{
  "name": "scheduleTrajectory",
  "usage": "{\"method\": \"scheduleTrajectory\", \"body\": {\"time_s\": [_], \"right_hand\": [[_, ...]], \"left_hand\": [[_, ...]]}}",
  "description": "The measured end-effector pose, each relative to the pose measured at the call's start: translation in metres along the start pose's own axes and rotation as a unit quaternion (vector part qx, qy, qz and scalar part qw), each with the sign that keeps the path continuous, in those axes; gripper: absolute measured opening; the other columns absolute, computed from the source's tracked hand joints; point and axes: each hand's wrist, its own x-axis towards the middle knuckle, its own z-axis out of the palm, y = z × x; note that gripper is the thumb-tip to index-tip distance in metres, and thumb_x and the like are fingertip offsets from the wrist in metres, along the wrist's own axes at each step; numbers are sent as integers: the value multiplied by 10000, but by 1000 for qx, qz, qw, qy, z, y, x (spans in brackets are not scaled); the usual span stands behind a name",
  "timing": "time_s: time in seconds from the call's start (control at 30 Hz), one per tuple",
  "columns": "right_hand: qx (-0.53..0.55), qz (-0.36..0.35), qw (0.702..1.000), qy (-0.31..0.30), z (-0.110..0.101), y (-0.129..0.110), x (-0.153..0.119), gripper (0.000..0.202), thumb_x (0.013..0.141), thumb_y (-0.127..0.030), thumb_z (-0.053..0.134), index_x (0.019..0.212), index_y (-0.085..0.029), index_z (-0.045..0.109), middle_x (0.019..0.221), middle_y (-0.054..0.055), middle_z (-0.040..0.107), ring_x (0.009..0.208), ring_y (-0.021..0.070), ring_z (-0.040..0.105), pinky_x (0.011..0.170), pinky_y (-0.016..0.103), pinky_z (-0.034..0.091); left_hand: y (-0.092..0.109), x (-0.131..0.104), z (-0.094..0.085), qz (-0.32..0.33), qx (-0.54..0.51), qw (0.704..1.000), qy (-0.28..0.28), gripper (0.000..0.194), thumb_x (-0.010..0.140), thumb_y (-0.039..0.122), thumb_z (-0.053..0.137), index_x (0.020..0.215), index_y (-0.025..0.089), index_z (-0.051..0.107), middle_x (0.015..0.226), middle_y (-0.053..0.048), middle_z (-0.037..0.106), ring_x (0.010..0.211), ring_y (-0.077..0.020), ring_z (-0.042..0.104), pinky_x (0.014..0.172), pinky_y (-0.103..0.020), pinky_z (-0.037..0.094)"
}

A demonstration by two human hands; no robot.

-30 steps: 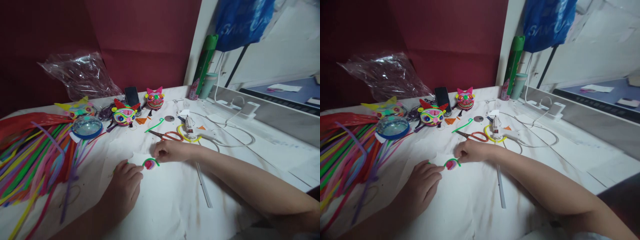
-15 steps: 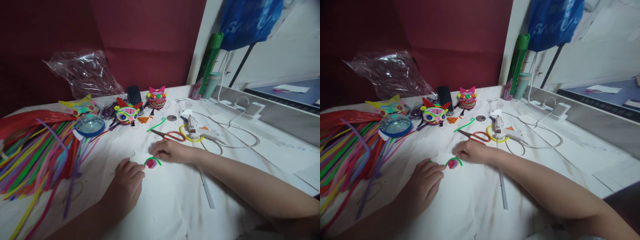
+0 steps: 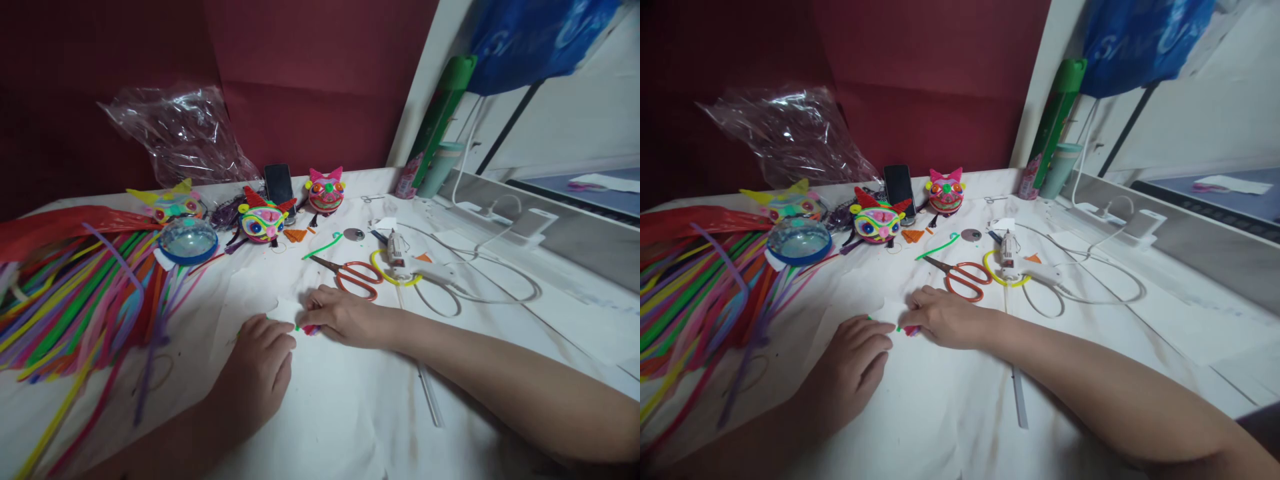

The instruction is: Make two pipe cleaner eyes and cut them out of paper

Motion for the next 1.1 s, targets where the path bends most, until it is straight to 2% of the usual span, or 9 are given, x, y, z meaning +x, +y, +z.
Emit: {"method": "scheduleTrajectory", "body": {"time_s": [0.07, 0.13, 0.23, 0.33, 0.63, 0.83, 0.9, 1.1], "right_hand": [[1, 3, 1000, -10, -1, -1, 0, 282, 850, -19, 499, 1048, -130, 667, 960, 116, 557, 908, 199, 524, 811, 318, 442], [-2, 7, 1000, -17, -2, -2, 1, 282, 854, -21, 496, 1053, -126, 666, 968, 117, 558, 903, 198, 522, 808, 317, 440], [-5, 9, 1000, -17, -3, -3, 1, 287, 859, -25, 489, 1057, -136, 664, 970, 112, 560, 899, 198, 517, 801, 317, 440], [6, 5, 1000, -13, -3, -2, 1, 275, 863, -34, 492, 1047, -143, 666, 958, 104, 559, 902, 196, 519, 799, 313, 443], [59, 12, 998, 0, -3, -2, 0, 299, 846, -1, 483, 1062, -131, 644, 954, 110, 571, 923, 197, 530, 819, 314, 454], [46, 21, 999, -2, 0, -1, 1, 319, 836, 4, 486, 1059, -155, 649, 968, 97, 553, 924, 194, 528, 824, 315, 450], [49, 20, 999, -2, 0, -2, 1, 311, 837, 1, 492, 1052, -156, 653, 968, 96, 554, 927, 195, 530, 823, 315, 451], [84, 21, 996, 11, -2, 0, 0, 305, 832, 11, 482, 1037, -130, 657, 967, 112, 588, 940, 196, 551, 858, 341, 462]], "left_hand": [[-1, -1, -1, -29, 3, 999, 26, 200, 801, 17, 429, 840, 173, 549, 926, -82, 637, 907, -214, 556, 858, -425, 433], [-2, -1, -1, -38, 4, 999, 27, 207, 791, 8, 424, 820, 177, 539, 888, -70, 632, 875, -209, 551, 837, -418, 437], [-1, -1, -1, -6, -7, 1000, 10, 231, 779, -6, 413, 783, 187, 539, 846, -45, 646, 852, -196, 558, 910, -448, 407], [1, -1, 0, 19, -1, 1000, -2, 241, 756, -8, 421, 780, 188, 560, 902, -48, 673, 890, -202, 567, 955, -467, 379], [3, 1, -1, 21, 14, 999, -38, 241, 746, -3, 425, 752, 184, 577, 924, -55, 689, 873, -204, 579, 935, -458, 394], [2, -2, 1, -5, 10, 1000, -5, 225, 764, 5, 416, 756, 175, 563, 850, -67, 641, 846, -202, 565, 888, -447, 425], [1, -2, 0, 4, 8, 1000, -3, 226, 756, -2, 418, 762, 173, 561, 888, -75, 651, 868, -206, 566, 899, -452, 419], [5, 1, -2, 20, 17, 999, -39, 243, 735, -1, 426, 766, 188, 575, 963, -64, 690, 906, -221, 574, 935, -474, 395]]}}
